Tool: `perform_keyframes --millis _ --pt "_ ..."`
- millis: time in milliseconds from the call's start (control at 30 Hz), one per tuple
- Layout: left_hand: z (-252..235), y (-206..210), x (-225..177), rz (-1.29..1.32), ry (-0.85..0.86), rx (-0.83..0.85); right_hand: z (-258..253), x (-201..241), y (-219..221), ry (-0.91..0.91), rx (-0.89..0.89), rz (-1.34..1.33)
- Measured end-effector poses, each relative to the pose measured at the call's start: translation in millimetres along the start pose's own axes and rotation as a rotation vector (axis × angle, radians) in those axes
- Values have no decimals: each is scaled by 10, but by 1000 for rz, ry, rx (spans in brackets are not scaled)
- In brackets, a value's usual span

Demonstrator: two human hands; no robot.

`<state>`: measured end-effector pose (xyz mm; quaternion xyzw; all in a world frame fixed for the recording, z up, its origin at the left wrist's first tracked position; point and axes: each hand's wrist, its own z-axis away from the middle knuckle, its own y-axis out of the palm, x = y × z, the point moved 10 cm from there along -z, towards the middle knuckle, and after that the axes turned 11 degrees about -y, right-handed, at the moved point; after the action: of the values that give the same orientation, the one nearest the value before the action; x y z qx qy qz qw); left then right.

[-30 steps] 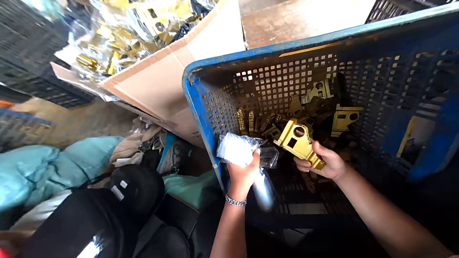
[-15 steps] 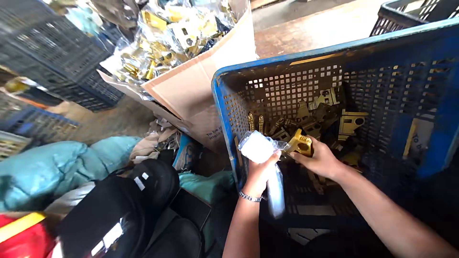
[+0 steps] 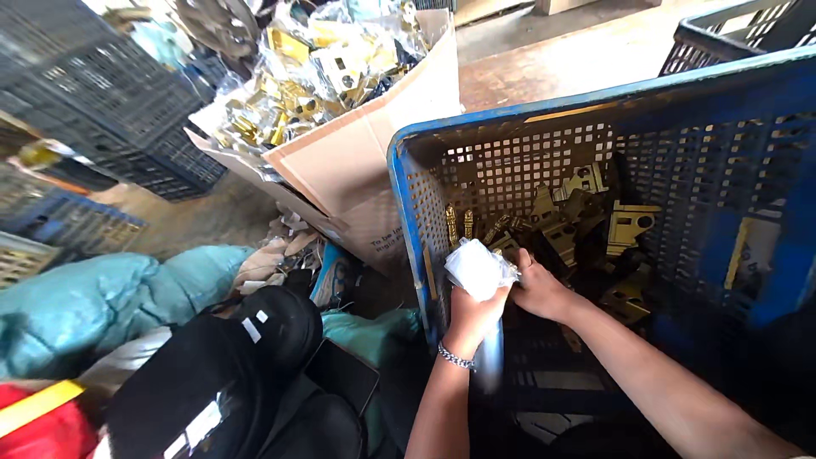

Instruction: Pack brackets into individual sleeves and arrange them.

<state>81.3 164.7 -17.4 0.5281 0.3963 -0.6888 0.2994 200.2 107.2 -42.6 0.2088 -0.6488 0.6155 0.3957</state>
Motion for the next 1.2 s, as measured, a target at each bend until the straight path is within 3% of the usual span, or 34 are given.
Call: perform_keyframes --millis 100,200,267,333,400,567,633,733,833,900,967,1033,1100,1133,1167,1200 --pt "-46 -213 -88 18 231 -228 29 192 -129 -118 -76 -241" --pt "56 -395 -199 105 355 -361 159 180 -369 -179 -315 -528" --pt "200 -271 -275 4 407 -297 196 124 -452 -207 -424 -591" --pt "295 -48 -311 -9 426 -137 218 144 -438 -313 -456 -456" --pt "295 92 -279 82 360 -12 259 182 -362 -379 -458 -366" --pt "221 113 -136 444 -121 201 237 -69 -362 -199 -476 -673" --pt "233 77 -151 526 -163 295 227 -89 -389 -200 -393 -628" --pt "180 72 -132 633 -143 433 307 118 -421 -366 -305 -629" --pt "133 70 -84 607 -209 330 368 168 -610 -396 -513 -457" --pt "210 164 -77 374 -249 266 375 209 -626 -446 -580 -219" --pt "338 366 -87 184 -233 380 364 232 -460 -411 -372 -35" --pt "332 369 -162 237 -179 401 401 159 -208 -190 181 155" --pt "189 57 -168 389 -158 231 569 118 -101 -127 650 282" --pt "115 -132 -145 436 -155 124 657 273 -229 -193 728 257" --pt "55 -279 -116 460 -153 36 703 536 -510 -345 622 168" --pt "16 -359 -87 461 -150 -12 733 856 -924 -564 353 67"
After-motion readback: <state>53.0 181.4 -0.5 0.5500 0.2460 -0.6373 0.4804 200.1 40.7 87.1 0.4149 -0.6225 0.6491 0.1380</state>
